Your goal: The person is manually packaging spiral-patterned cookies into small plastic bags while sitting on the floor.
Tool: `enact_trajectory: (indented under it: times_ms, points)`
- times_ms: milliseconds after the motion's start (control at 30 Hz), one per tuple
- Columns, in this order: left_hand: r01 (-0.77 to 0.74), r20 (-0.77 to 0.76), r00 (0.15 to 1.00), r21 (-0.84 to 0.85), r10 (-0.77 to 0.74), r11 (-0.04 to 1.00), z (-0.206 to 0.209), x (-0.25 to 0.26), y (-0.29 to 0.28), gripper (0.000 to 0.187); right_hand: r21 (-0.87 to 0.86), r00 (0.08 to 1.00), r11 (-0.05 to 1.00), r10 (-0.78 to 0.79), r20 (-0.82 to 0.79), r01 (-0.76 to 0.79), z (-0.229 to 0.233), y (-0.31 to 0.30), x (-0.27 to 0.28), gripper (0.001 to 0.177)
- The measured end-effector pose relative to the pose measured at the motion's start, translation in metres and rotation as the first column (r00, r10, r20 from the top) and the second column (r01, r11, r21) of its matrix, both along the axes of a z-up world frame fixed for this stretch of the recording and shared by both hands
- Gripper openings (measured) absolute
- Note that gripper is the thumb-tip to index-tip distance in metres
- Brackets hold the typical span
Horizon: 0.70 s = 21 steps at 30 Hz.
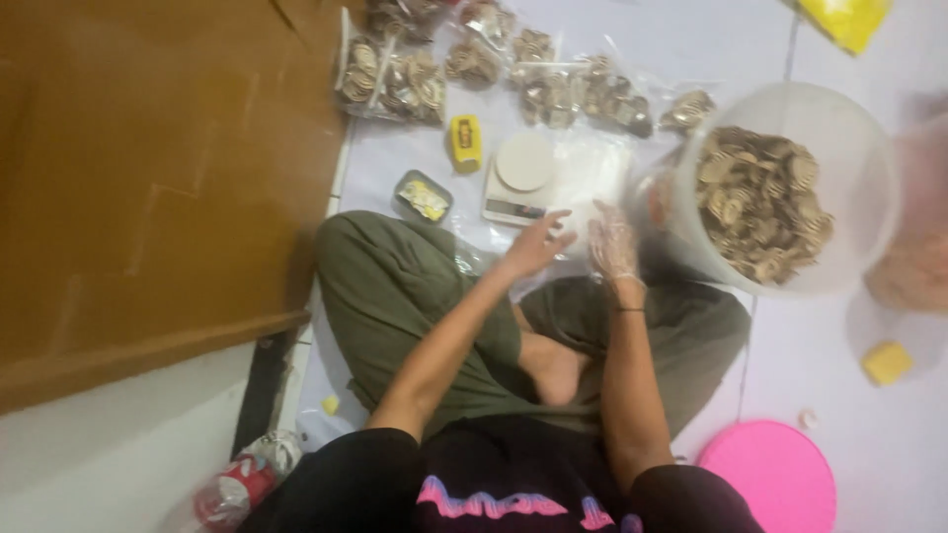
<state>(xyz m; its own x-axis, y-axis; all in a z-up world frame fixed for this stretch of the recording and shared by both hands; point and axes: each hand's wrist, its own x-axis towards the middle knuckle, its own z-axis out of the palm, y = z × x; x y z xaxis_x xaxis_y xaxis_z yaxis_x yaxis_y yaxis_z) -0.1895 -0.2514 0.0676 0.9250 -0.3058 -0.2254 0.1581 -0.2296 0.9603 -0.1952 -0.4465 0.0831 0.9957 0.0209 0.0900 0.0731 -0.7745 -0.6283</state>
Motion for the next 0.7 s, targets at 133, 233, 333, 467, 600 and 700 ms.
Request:
enact_trajectory:
  times_ms: [133,233,333,467,600,700]
  points:
    - [0.022,-0.04,0.999,0.058,-0.019,0.998,0.018,-0.027,-0.041,0.05,0.284,0.988,0.959,0.059,-0.145,-0.015,-0.04,-0.019,-0.001,0.044]
    - [-0.06,-0.022,0.998,0.088,0.062,0.994,0.002,-0.023,-0.051,0.036,0.324,0.99,0.945,0.009,-0.138,0.036,-0.01,-0.007,-0.011,0.044]
    - [-0.138,-0.021,0.989,0.167,0.143,0.976,-0.004,-0.011,-0.051,0.023,0.269,0.996,0.96,-0.056,-0.07,0.072,0.011,-0.005,-0.014,0.043]
    - [-0.273,0.111,0.953,-0.086,0.282,0.958,0.02,-0.005,-0.031,0.039,0.106,0.998,0.993,-0.056,-0.024,0.059,0.002,-0.013,-0.01,0.046]
    - [-0.253,0.104,0.945,-0.365,0.309,0.896,0.053,0.002,0.002,0.059,0.383,0.984,0.907,-0.16,-0.072,0.176,0.008,0.005,-0.004,0.052]
    - [-0.378,-0.236,0.924,-0.673,0.3,0.636,0.081,0.001,0.021,0.048,0.371,0.866,0.859,-0.148,-0.478,0.352,0.052,0.027,0.002,0.066]
